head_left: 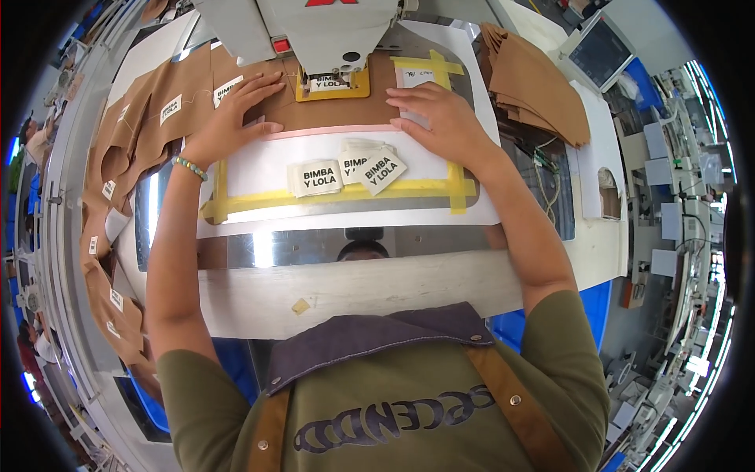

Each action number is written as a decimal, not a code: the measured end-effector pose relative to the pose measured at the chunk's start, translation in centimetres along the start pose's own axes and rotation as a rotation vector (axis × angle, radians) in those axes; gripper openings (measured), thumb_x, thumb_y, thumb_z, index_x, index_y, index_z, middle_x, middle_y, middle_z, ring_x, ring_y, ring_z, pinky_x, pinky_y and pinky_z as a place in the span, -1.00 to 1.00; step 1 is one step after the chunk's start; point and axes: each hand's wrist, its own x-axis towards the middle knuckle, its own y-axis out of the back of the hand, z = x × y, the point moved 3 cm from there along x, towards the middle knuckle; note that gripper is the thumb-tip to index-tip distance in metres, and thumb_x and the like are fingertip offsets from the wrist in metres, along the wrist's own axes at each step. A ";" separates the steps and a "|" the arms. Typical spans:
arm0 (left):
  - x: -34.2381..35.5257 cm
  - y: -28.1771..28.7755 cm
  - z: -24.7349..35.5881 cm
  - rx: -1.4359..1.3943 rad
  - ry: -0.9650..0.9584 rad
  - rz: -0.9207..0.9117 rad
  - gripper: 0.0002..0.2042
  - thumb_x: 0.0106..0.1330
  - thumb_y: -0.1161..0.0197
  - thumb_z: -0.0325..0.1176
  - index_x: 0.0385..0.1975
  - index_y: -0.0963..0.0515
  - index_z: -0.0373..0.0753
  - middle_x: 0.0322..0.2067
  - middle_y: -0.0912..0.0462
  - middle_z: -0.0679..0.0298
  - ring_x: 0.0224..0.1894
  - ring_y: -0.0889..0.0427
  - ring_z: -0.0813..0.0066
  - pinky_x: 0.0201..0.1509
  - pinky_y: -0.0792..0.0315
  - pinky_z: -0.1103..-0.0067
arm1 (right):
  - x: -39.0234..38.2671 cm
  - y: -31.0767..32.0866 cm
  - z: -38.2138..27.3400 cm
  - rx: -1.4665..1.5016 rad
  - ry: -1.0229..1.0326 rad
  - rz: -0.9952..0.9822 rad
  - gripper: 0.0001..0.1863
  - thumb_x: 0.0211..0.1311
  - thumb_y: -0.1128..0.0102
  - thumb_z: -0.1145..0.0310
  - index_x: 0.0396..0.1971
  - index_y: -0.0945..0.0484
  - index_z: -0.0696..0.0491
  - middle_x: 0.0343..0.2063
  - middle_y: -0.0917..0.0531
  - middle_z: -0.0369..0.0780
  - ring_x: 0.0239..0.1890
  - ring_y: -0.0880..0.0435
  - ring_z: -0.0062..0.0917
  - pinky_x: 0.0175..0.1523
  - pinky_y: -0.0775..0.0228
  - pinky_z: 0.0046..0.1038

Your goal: Sewing brand labels onto leather pieces using an industrial sewing machine.

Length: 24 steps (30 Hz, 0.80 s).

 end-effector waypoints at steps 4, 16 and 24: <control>0.0 -0.4 0.3 0.082 -0.014 0.011 -0.33 0.36 -0.49 -0.21 0.50 -0.51 -0.14 0.58 -0.41 0.23 0.65 -0.23 0.04 0.73 -0.14 0.20 | 0.3 0.1 -0.2 -0.038 0.004 0.007 -0.57 0.48 -0.33 0.09 0.11 -0.79 0.10 0.27 -0.76 -0.25 0.27 -0.68 -0.24 0.37 -0.55 -0.22; 0.9 -2.6 6.3 0.183 -0.202 0.080 -0.40 0.38 -0.48 -0.02 0.37 -0.66 -0.14 0.44 -0.56 0.21 0.44 -0.46 0.06 0.59 -0.36 0.24 | -1.3 3.9 -2.7 -0.278 -0.156 -0.346 -0.47 0.51 -0.30 0.00 0.15 -0.76 0.16 0.29 -0.74 -0.15 0.32 -0.68 -0.21 0.38 -0.55 -0.23; 1.2 -2.7 5.0 0.133 -0.199 0.066 -0.44 0.35 -0.52 -0.12 0.36 -0.68 -0.09 0.41 -0.59 0.23 0.45 -0.45 0.12 0.60 -0.35 0.25 | -2.8 3.5 -1.7 -0.203 -0.068 -0.220 -0.46 0.52 -0.30 0.00 0.18 -0.75 0.17 0.31 -0.72 -0.14 0.32 -0.68 -0.20 0.41 -0.51 -0.23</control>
